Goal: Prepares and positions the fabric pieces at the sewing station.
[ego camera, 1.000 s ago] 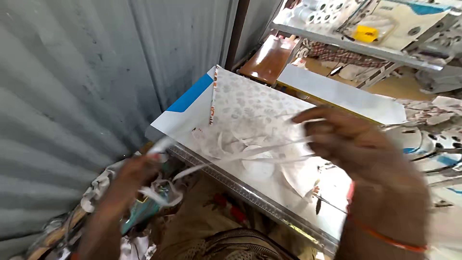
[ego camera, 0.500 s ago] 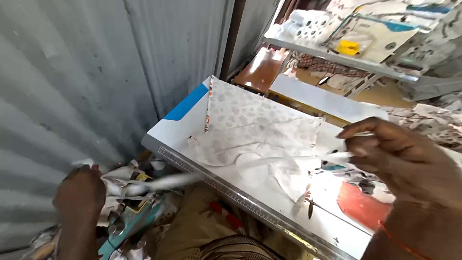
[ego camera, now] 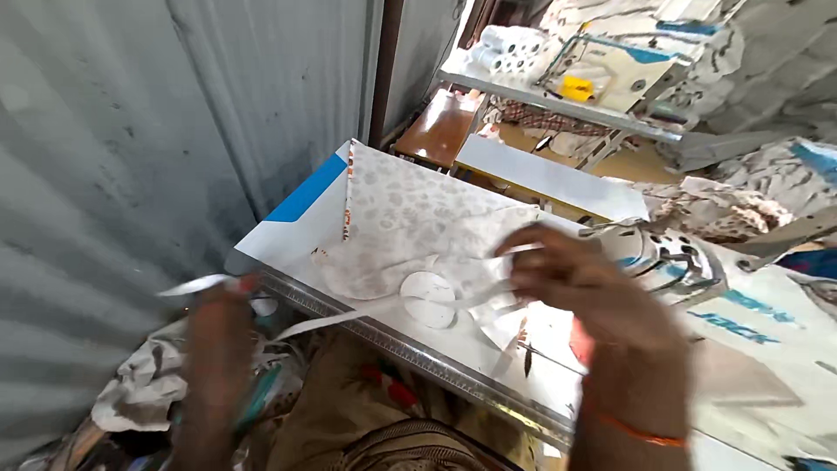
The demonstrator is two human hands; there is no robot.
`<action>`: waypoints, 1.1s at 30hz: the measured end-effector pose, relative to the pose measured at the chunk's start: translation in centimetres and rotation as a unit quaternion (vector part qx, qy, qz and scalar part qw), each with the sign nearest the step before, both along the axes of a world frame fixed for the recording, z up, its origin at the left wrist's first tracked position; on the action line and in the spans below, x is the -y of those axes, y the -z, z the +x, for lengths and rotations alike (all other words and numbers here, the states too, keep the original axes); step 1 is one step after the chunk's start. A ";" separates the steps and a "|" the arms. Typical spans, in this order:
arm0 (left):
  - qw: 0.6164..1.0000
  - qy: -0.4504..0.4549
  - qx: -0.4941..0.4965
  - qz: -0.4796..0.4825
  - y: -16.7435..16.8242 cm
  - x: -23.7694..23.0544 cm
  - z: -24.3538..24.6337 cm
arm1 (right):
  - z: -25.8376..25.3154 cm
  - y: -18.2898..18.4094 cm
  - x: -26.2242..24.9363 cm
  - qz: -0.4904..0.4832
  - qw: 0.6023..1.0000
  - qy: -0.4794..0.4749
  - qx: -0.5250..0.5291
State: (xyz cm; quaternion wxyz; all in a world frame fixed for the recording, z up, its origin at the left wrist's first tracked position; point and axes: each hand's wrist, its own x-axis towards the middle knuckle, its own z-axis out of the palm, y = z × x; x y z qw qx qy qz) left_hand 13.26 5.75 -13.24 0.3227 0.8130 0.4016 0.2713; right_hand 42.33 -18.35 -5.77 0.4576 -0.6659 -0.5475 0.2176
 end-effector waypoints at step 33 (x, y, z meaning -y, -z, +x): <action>0.985 -0.097 -0.134 0.038 -0.9 -5.4 -4.6 | 2.2 -0.8 1.1 0.057 0.997 0.054 -0.025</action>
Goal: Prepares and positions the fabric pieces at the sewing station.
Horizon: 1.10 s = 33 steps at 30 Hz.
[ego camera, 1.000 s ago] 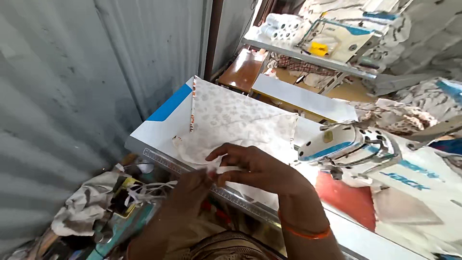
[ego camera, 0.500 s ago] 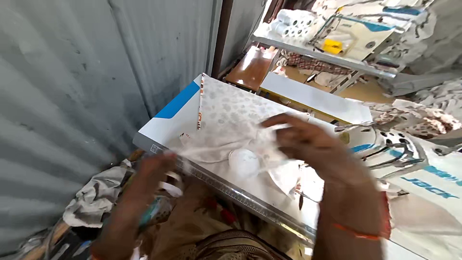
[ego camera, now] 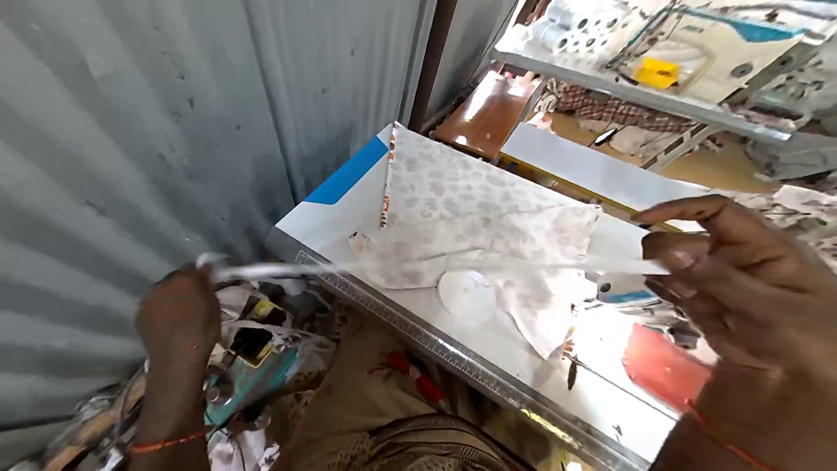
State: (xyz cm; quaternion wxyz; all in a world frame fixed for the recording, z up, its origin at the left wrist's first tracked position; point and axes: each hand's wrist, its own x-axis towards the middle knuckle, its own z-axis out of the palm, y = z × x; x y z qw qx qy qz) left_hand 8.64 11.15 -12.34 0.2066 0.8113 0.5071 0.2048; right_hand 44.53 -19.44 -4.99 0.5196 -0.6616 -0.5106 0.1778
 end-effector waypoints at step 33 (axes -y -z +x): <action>0.950 0.216 0.158 -0.163 -1.4 6.4 5.5 | -2.7 1.1 0.1 -0.035 0.998 -0.055 -0.028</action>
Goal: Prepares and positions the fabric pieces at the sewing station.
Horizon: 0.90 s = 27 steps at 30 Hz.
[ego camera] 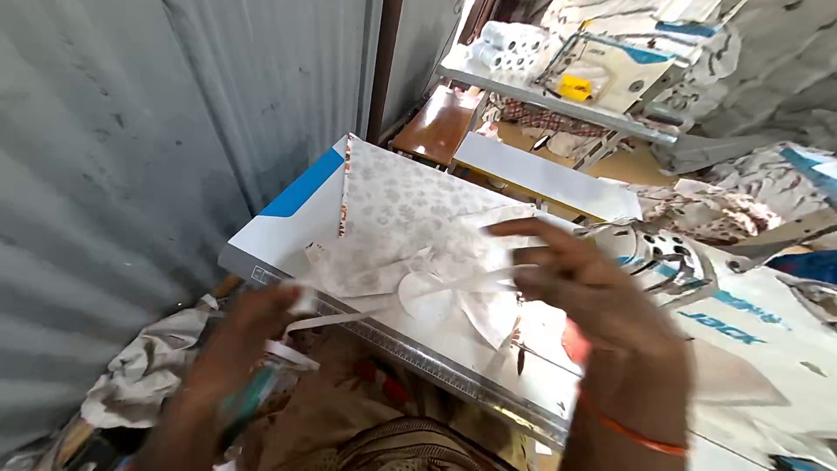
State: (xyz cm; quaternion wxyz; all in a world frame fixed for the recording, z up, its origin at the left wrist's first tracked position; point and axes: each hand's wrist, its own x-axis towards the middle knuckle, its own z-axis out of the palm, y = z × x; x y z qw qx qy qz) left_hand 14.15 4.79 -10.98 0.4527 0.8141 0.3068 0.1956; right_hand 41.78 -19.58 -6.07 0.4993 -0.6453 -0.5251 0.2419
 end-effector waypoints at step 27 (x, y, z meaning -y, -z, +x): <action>0.963 -0.167 -0.105 0.185 0.5 -4.3 -2.7 | 2.3 -1.1 4.3 0.014 0.992 0.114 0.050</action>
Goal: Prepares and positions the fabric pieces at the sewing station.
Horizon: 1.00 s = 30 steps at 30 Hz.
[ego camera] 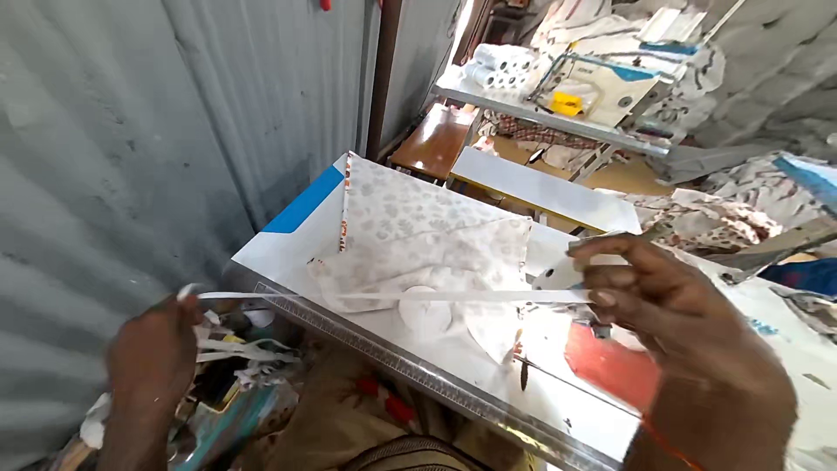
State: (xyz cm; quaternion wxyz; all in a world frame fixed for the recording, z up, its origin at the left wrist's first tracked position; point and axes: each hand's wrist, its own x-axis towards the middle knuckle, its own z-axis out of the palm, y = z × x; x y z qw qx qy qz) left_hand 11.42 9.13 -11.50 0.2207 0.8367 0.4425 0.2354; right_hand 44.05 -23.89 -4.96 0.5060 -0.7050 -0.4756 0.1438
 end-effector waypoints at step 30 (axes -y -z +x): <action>0.858 0.341 0.174 -0.343 1.2 10.0 10.0 | -4.8 3.9 -8.8 -0.081 0.968 -0.233 -0.055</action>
